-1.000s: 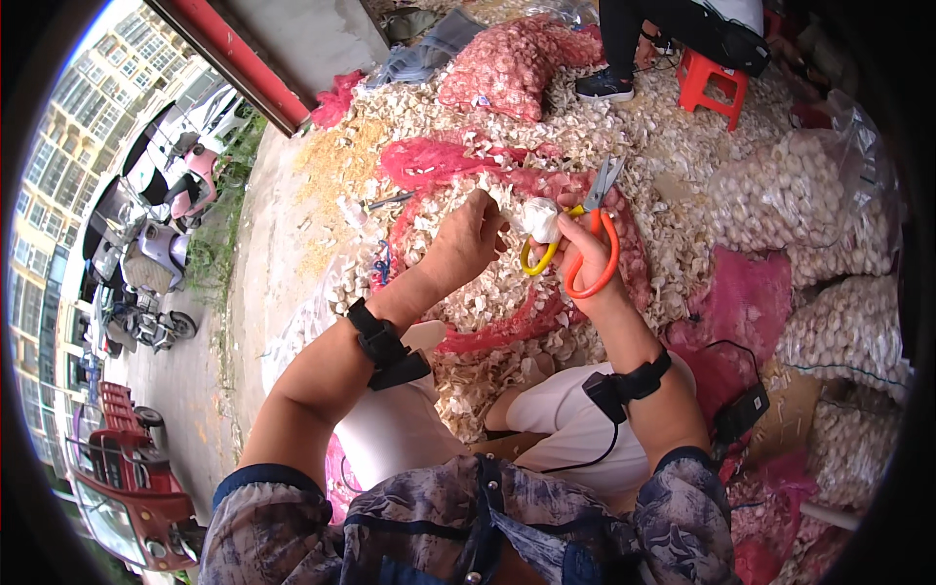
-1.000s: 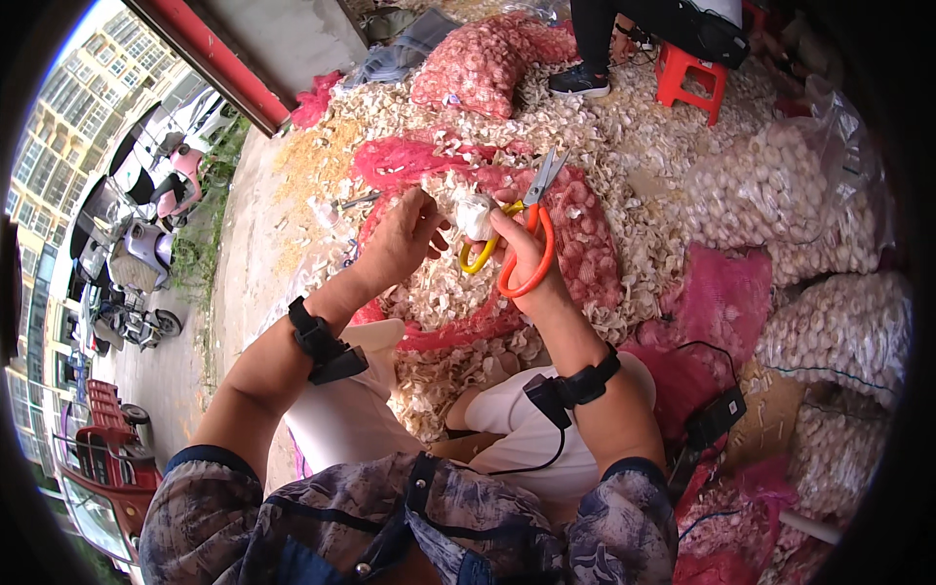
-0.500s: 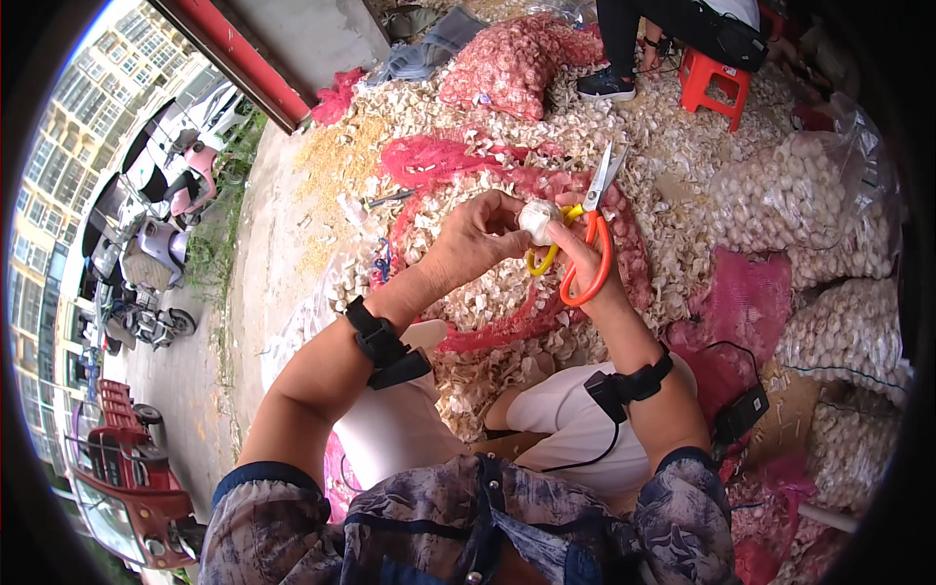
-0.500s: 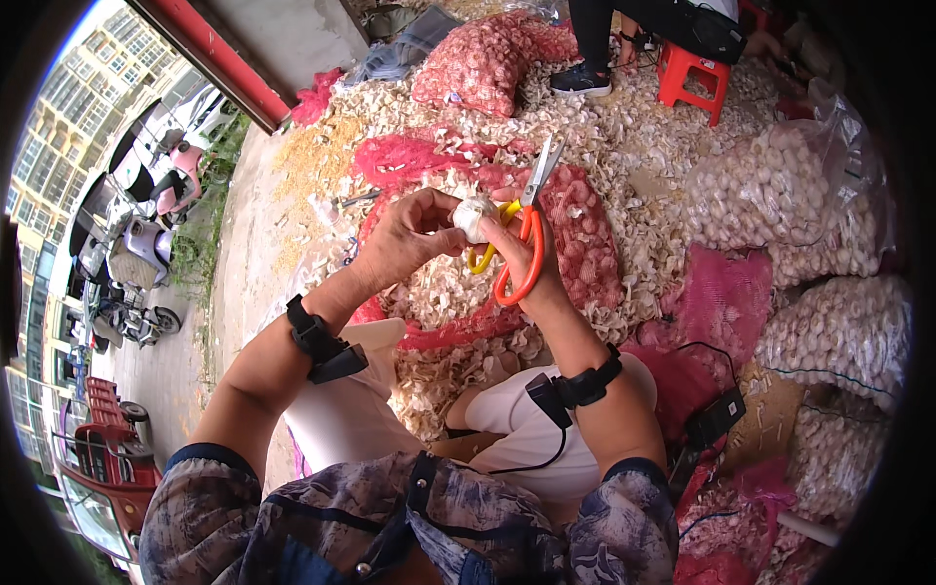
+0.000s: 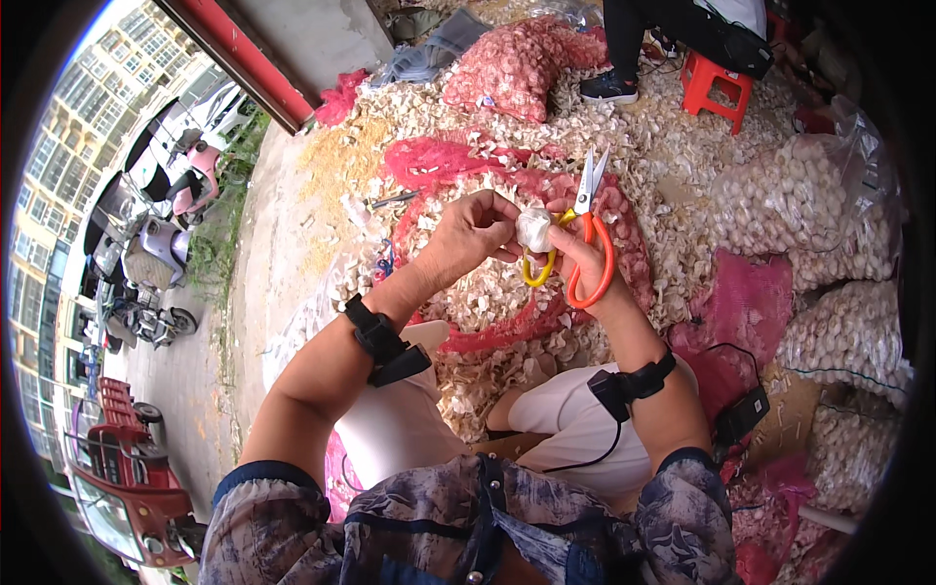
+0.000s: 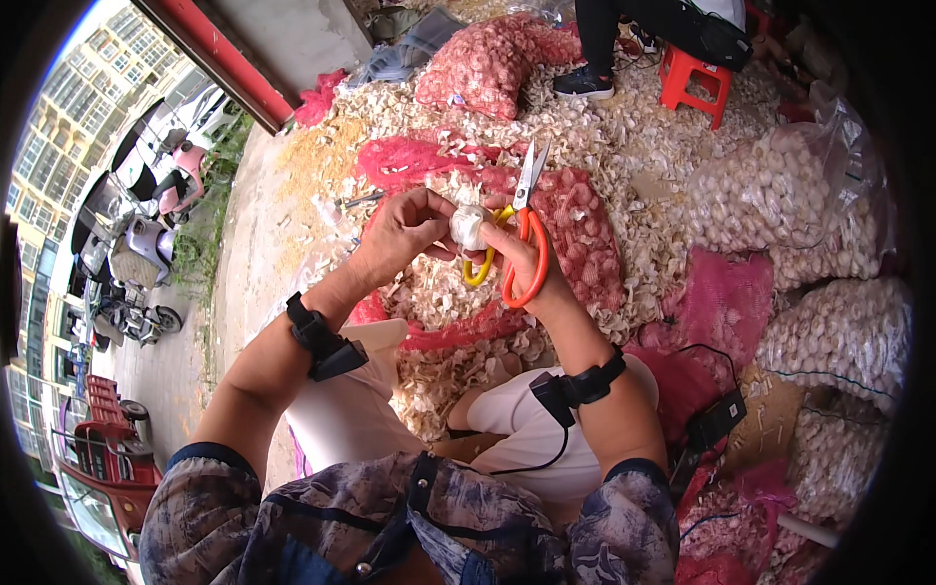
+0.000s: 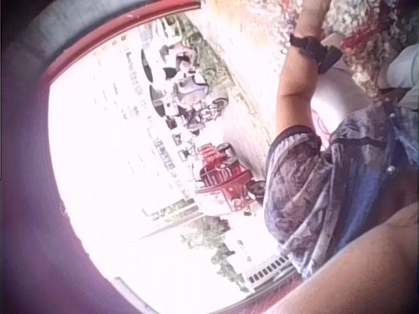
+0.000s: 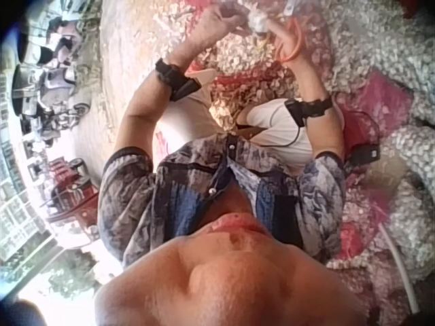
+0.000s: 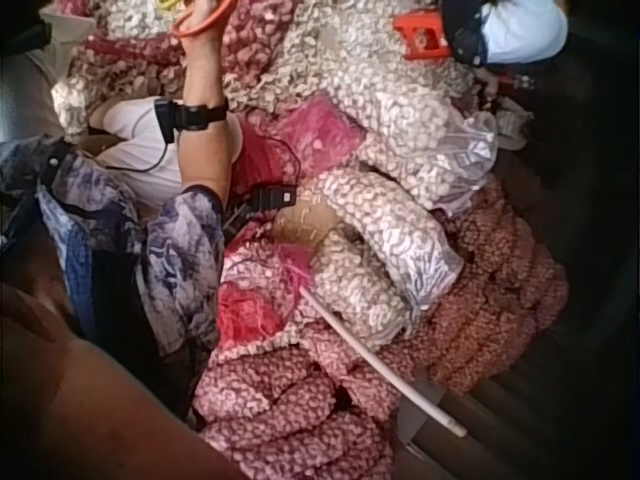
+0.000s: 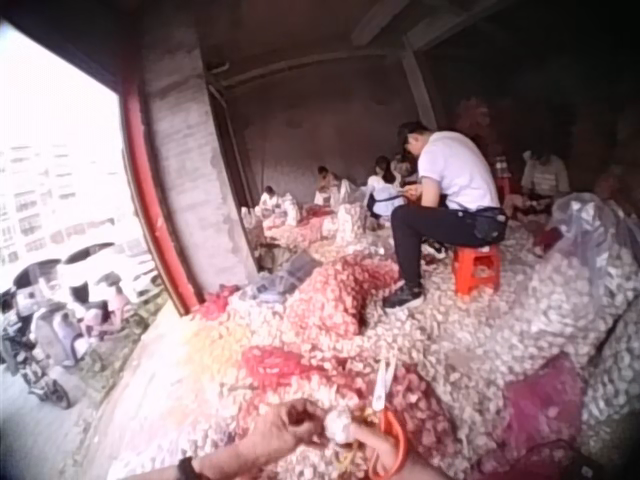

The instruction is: The person picks up a garlic bulb from a pile, trims the roots using shears, and peels away the outer skin by hand. After cleaning the bulb, the person places it into a bag and reaches back into the pile for another bulb.

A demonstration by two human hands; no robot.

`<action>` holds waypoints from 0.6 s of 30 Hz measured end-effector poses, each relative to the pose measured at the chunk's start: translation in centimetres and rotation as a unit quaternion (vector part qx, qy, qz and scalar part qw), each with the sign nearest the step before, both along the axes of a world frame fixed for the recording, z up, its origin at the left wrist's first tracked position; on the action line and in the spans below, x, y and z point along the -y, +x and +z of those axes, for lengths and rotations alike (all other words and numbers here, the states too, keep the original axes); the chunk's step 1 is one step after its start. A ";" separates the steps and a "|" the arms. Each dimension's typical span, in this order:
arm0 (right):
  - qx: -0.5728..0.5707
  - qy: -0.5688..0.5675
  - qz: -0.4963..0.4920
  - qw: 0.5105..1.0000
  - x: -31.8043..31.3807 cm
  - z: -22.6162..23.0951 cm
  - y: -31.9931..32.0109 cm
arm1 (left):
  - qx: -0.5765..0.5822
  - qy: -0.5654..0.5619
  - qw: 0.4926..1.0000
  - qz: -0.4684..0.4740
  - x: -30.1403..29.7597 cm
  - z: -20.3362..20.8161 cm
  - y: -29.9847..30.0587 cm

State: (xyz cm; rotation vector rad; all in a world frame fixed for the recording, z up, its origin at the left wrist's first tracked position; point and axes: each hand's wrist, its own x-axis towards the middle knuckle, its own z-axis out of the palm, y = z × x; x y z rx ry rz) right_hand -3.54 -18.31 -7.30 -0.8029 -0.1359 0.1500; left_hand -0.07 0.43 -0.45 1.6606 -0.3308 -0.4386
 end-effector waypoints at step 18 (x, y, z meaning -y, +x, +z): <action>-0.012 0.045 0.027 0.999 0.6 0.3 0.3 | 0.026 0.050 0.998 -0.034 -1.0 -0.6 0.9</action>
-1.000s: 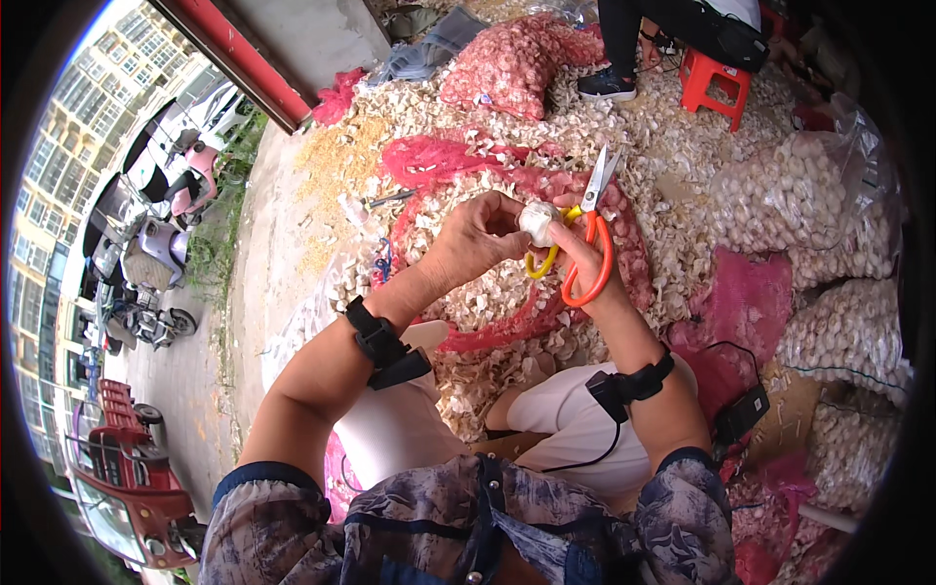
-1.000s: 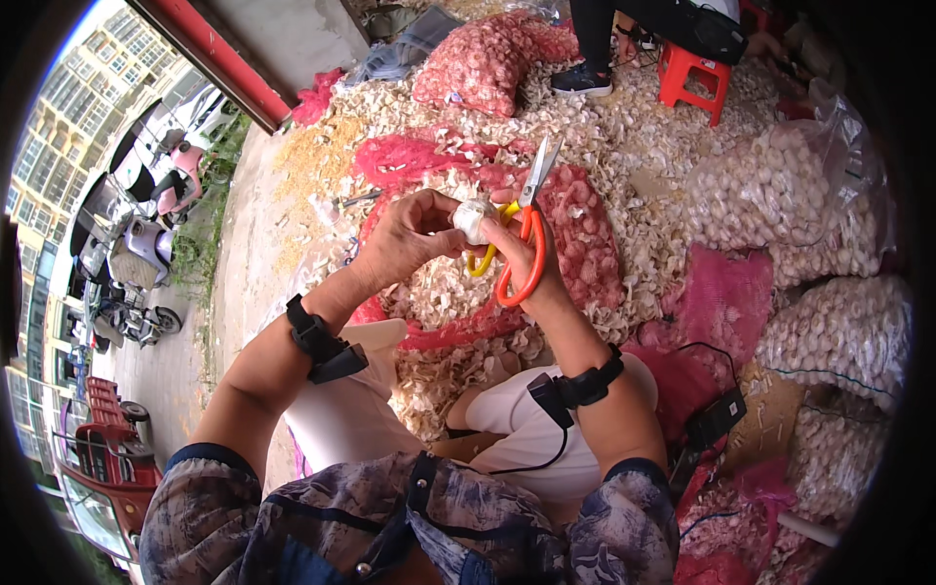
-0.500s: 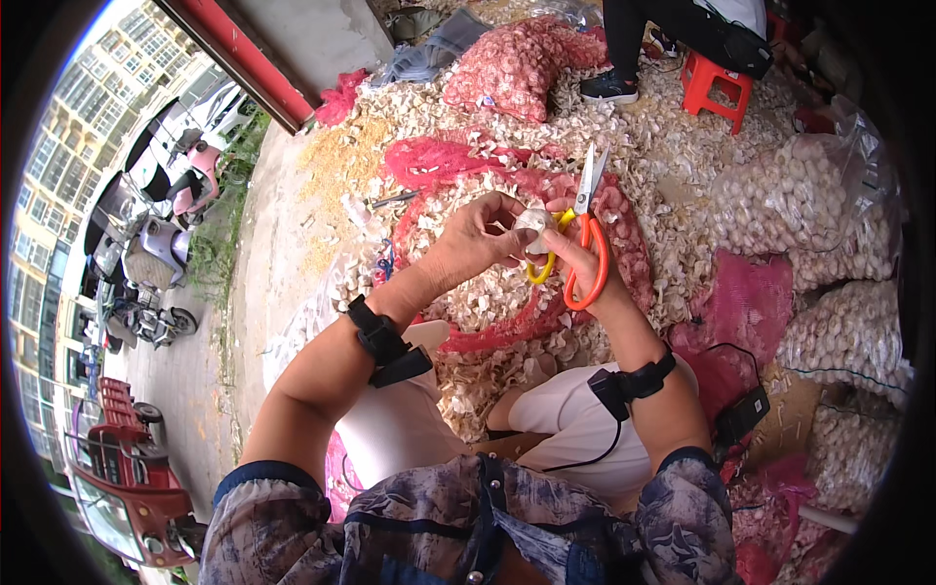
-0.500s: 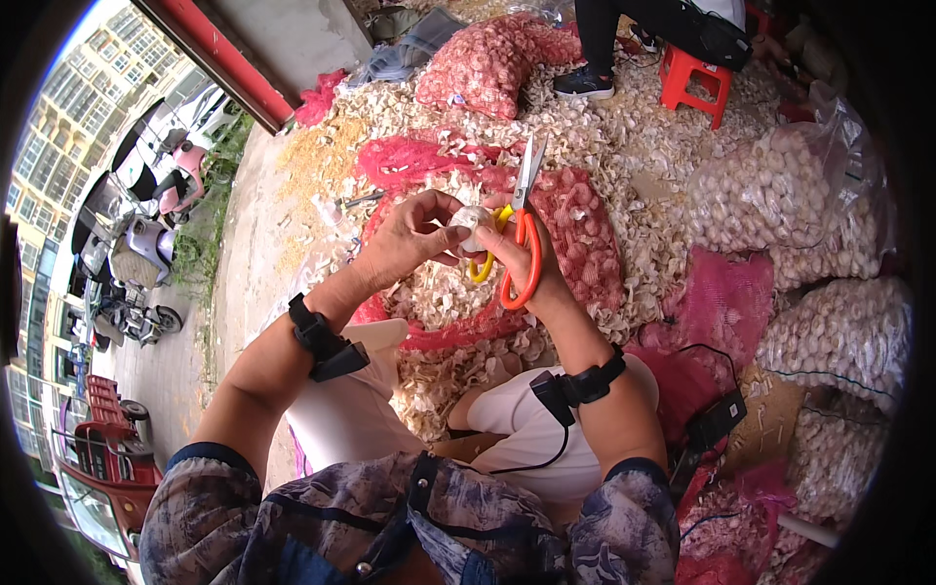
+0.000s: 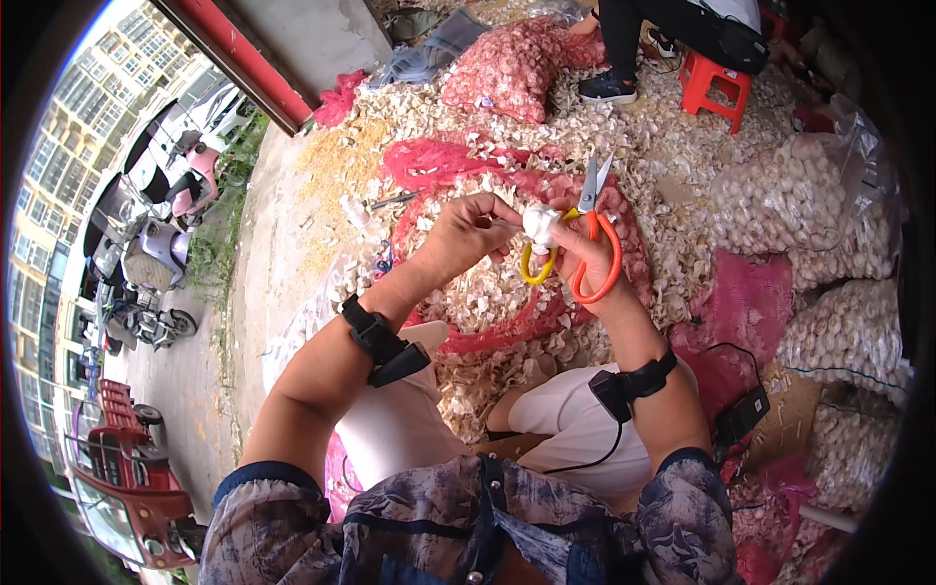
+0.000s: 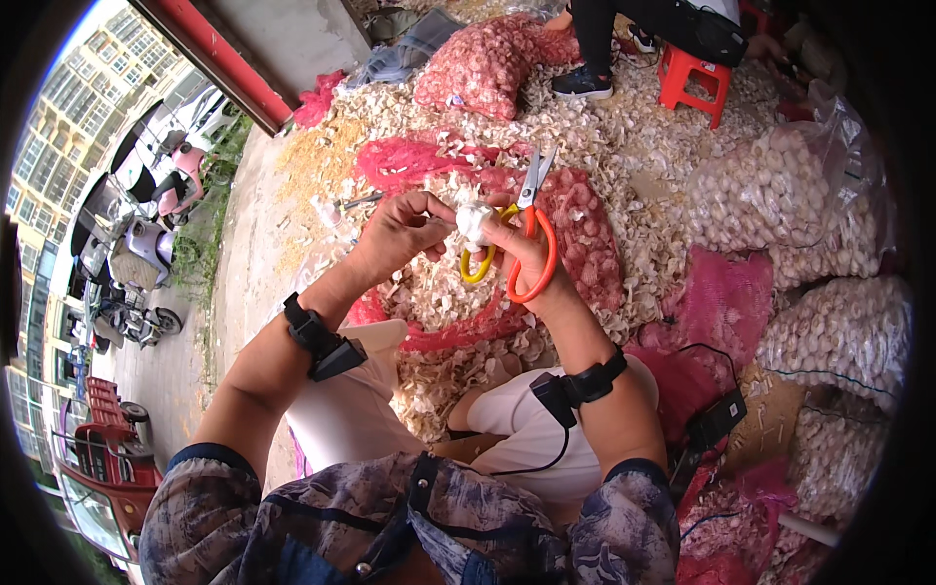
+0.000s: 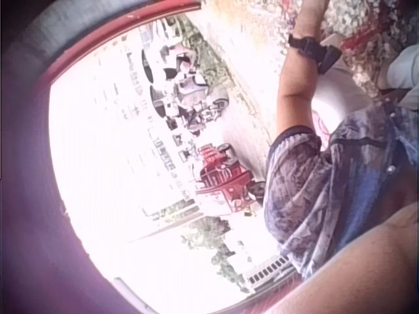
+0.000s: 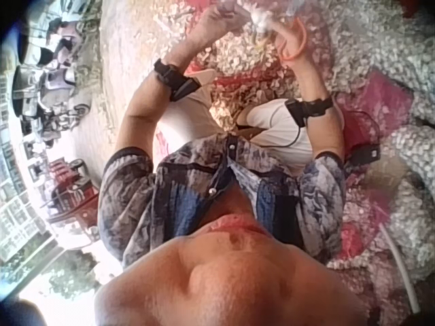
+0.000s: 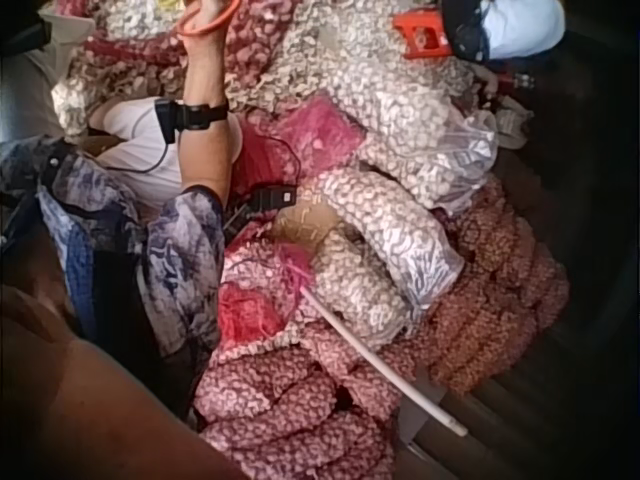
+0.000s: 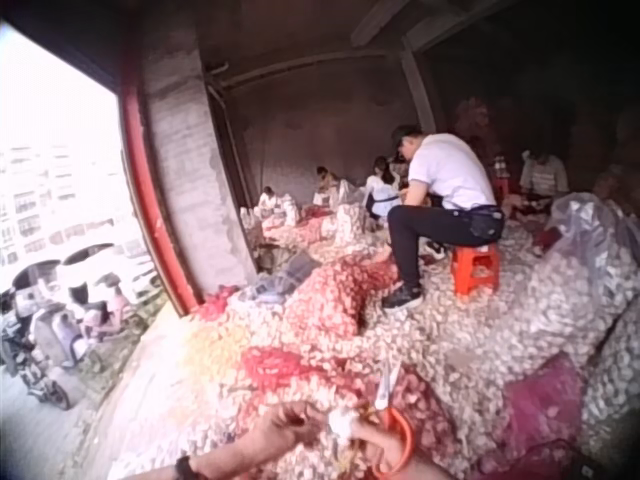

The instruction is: The person picks up a garlic bulb from a pile, trims the roots using shears, and peels away the outer skin by hand. After cleaning the bulb, the person places it into a bag and reaches back into the pile for another bulb.

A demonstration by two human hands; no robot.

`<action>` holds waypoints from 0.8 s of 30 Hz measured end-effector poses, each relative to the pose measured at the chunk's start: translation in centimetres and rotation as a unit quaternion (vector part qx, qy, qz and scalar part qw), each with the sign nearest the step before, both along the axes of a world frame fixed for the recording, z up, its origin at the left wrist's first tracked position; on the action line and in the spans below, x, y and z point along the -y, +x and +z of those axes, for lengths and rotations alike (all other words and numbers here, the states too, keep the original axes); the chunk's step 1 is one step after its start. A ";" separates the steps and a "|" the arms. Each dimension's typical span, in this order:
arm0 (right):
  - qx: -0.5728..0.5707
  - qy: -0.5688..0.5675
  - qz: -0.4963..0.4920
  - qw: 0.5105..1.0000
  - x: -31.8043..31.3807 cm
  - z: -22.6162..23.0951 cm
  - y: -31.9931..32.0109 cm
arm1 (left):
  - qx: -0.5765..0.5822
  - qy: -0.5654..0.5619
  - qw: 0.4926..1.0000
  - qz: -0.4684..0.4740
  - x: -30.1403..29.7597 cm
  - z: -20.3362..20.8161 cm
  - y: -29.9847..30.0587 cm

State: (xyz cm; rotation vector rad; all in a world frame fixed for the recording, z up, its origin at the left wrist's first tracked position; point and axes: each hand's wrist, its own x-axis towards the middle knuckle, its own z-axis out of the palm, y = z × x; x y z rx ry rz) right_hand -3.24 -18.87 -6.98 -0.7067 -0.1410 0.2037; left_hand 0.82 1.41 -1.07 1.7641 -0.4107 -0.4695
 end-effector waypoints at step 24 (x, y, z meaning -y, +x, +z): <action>0.192 -0.248 -0.106 0.943 0.1 0.9 -0.4 | 0.077 0.076 0.992 0.063 1.5 1.2 -1.3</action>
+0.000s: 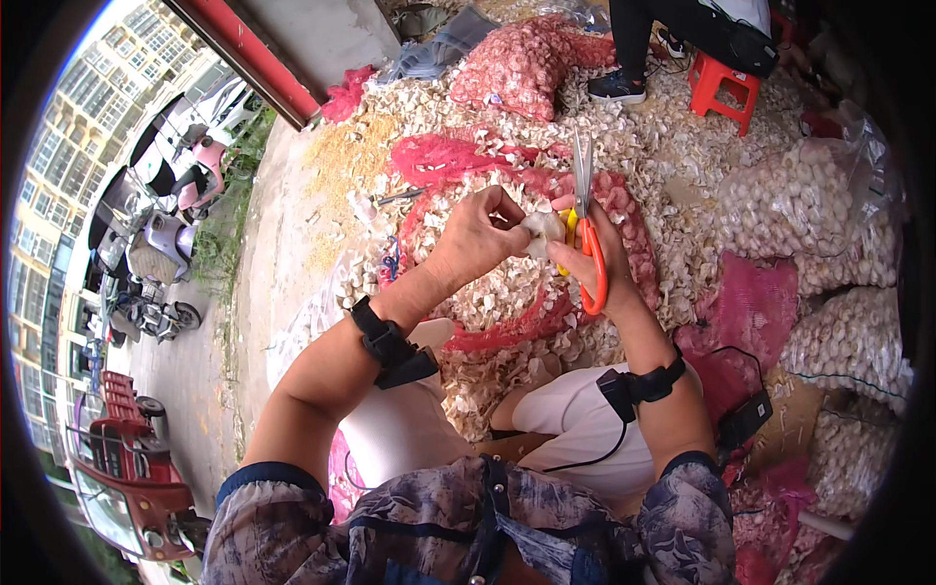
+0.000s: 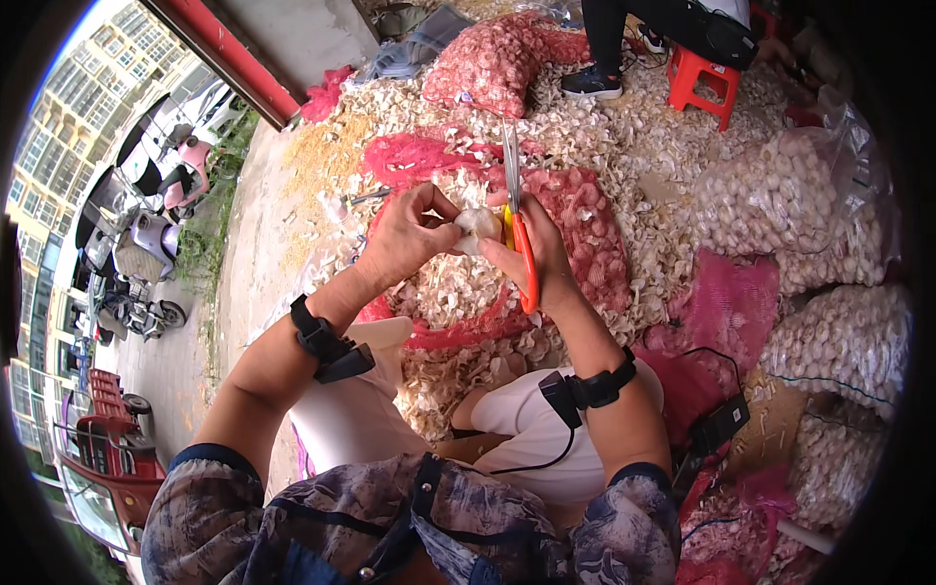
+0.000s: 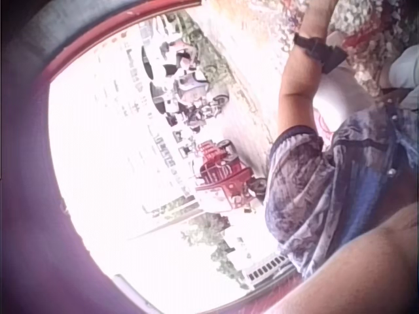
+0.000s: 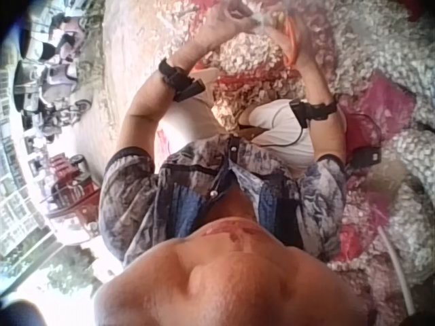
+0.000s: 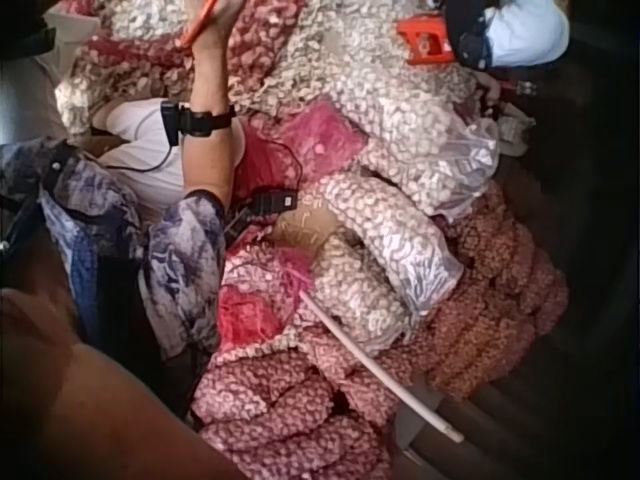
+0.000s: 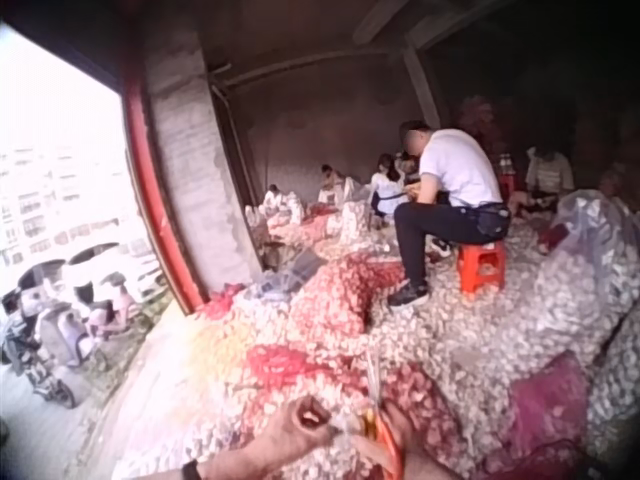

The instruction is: The person picks up a garlic bulb from a pile, trims the roots using shears, and peels away the outer skin by hand. After cleaning the bulb, the person places it into a bag and reaches back into the pile for another bulb.

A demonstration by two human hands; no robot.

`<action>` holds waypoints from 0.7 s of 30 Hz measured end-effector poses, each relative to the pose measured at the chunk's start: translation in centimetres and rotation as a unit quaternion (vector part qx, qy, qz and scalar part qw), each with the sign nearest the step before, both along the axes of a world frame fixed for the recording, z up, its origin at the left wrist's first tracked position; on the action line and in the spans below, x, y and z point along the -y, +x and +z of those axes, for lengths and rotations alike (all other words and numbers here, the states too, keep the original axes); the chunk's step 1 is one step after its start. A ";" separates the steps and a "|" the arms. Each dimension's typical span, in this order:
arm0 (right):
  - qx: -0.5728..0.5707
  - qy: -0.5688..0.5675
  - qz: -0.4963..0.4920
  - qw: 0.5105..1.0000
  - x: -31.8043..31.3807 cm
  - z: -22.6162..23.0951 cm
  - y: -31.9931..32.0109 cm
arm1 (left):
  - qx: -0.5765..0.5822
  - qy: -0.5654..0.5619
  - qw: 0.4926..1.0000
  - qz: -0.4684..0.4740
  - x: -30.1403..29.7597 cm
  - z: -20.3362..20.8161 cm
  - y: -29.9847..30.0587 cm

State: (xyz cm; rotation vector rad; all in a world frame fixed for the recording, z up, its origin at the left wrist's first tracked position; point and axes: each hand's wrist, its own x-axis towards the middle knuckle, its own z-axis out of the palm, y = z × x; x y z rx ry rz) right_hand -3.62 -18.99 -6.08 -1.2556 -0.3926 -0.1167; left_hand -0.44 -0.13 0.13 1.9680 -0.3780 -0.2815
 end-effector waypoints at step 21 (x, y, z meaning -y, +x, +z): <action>-0.008 0.006 -0.042 0.999 0.1 0.3 -0.2 | -0.002 -0.119 0.987 -0.111 0.5 -0.4 -0.2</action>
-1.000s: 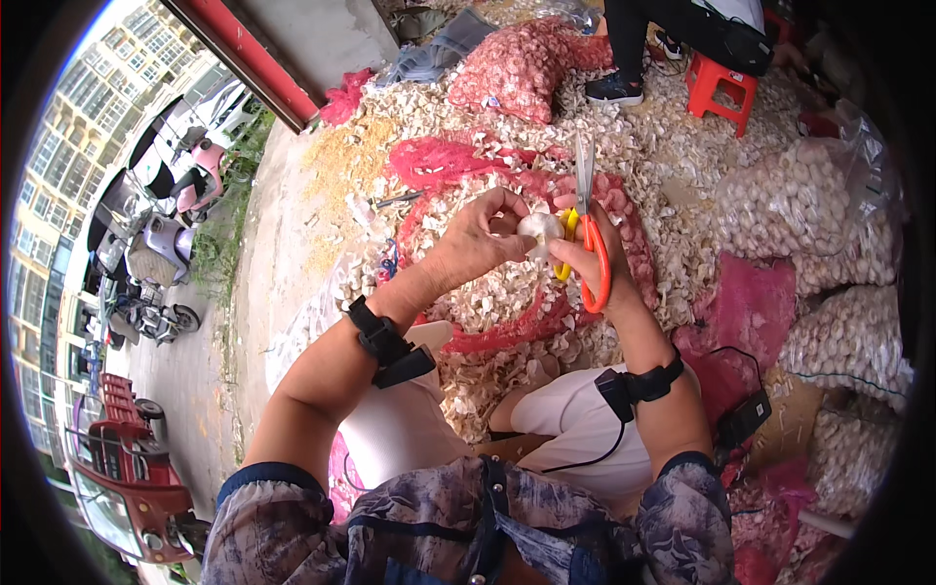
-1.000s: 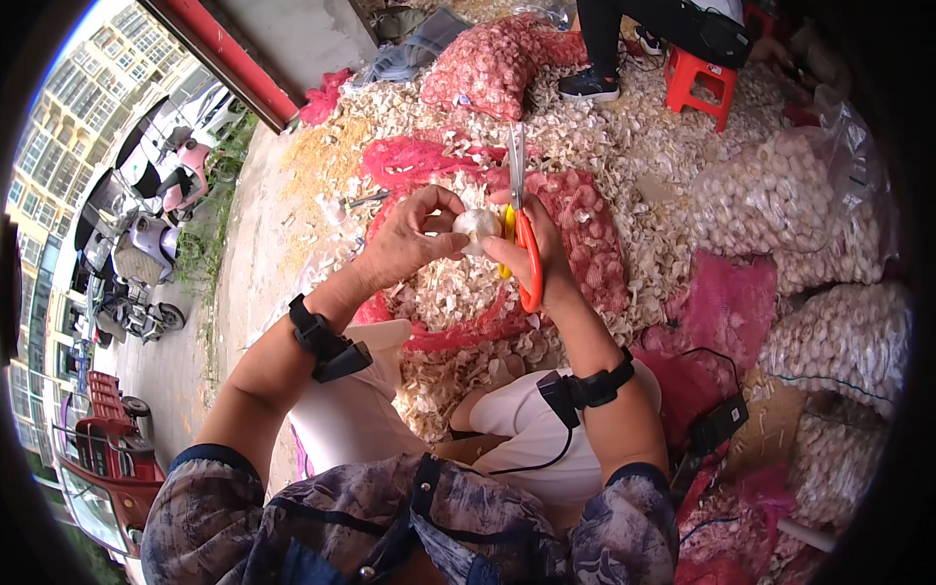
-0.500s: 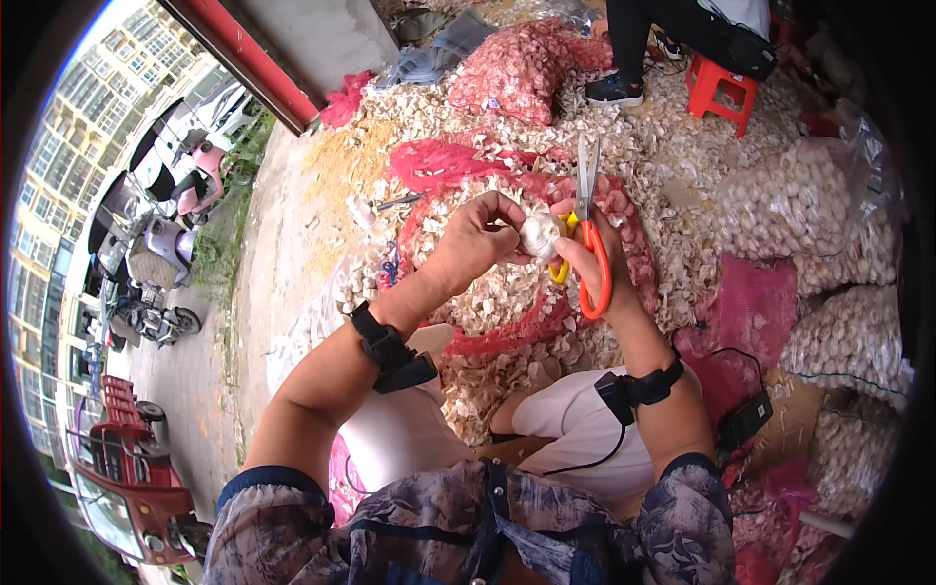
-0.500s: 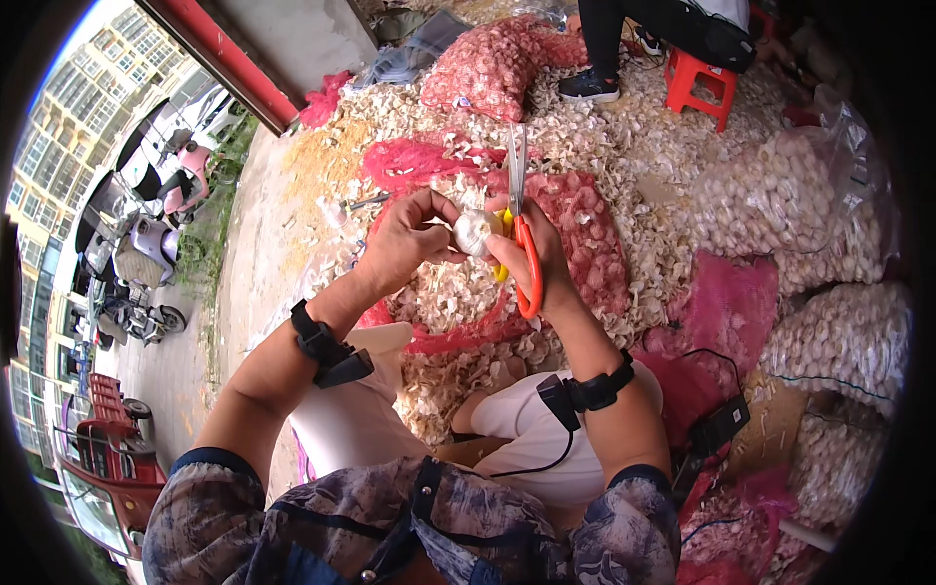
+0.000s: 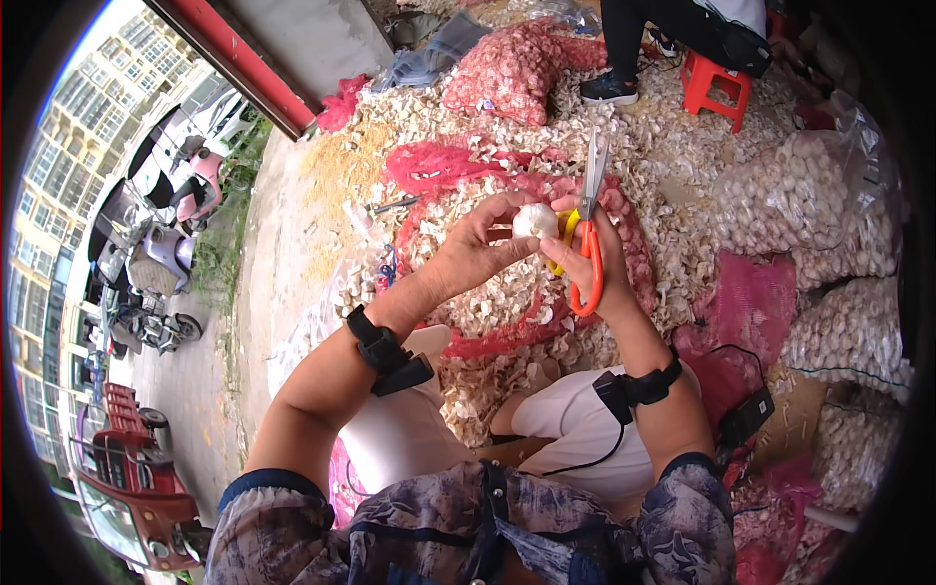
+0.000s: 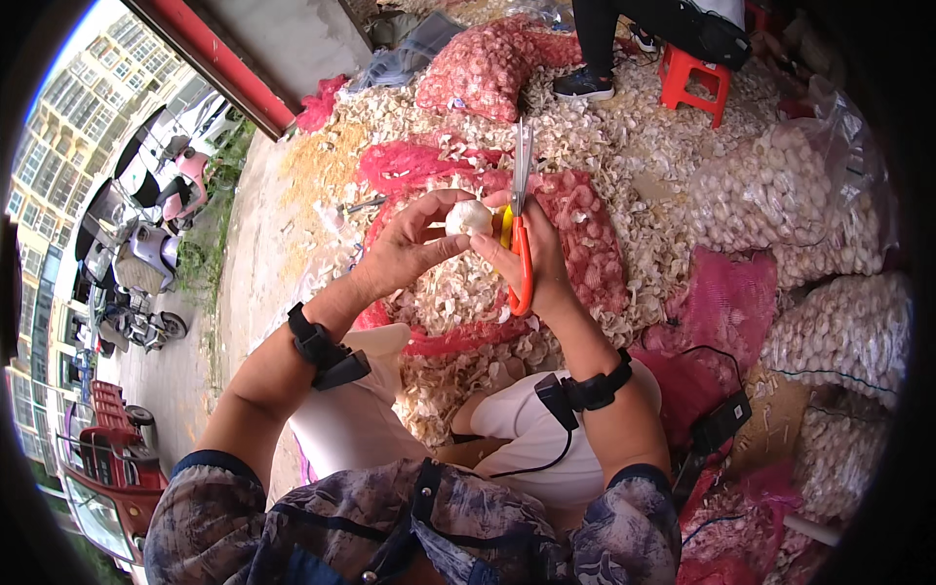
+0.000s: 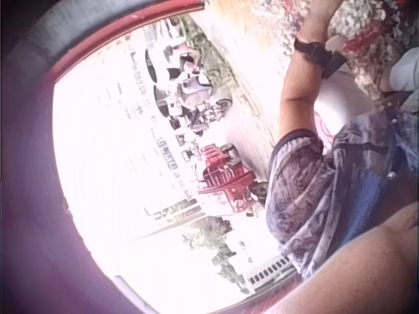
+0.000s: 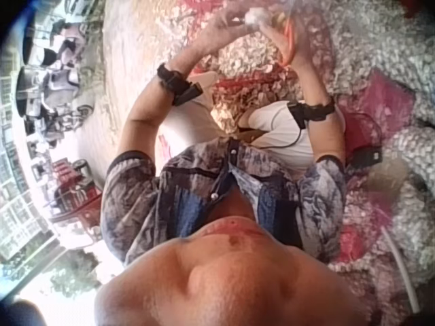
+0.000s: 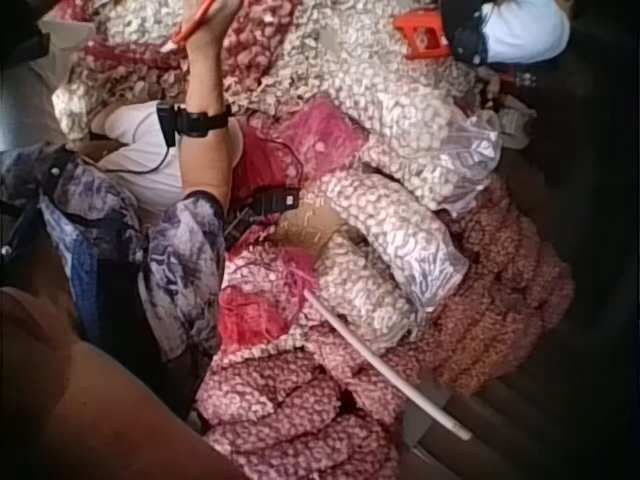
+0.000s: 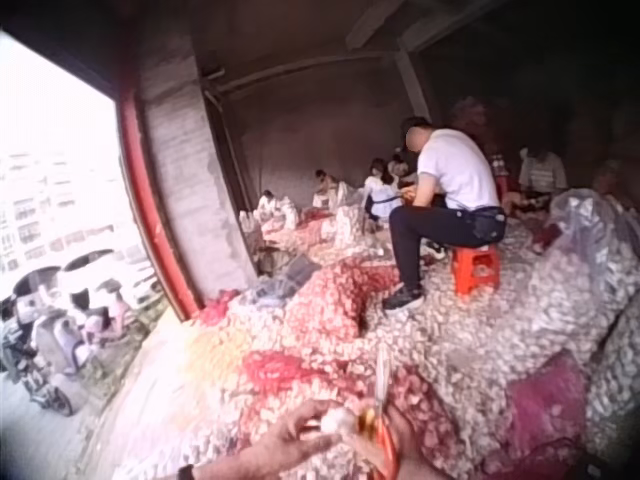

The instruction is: The person picks up a garlic bulb from a pile, trims the roots using shears, and peels away the outer skin by hand. After cleaning the bulb, the person places it into a bag and reaches back into the pile for another bulb.

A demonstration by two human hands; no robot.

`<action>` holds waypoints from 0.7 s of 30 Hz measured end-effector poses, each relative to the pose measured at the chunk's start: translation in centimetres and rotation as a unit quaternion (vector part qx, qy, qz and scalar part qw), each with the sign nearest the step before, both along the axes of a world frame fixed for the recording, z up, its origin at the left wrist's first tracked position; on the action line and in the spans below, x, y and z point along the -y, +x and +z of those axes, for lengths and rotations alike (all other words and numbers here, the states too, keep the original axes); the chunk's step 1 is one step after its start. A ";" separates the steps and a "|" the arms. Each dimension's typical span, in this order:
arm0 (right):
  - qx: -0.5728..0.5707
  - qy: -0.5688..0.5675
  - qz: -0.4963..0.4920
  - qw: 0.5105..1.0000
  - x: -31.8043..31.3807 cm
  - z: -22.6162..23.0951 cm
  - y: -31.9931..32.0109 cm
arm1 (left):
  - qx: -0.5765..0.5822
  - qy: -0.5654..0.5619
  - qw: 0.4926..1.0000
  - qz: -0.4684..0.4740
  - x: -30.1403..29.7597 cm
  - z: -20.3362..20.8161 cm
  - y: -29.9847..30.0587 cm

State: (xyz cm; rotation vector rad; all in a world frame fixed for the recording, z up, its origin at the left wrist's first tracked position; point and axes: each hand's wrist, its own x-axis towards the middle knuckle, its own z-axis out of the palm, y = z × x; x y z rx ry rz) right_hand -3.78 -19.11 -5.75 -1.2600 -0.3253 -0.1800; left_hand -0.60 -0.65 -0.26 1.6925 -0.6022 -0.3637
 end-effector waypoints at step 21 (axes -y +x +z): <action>-0.145 -0.101 -0.075 0.981 -1.2 -1.7 0.4 | -0.217 -0.164 0.950 0.151 -18.9 2.1 6.1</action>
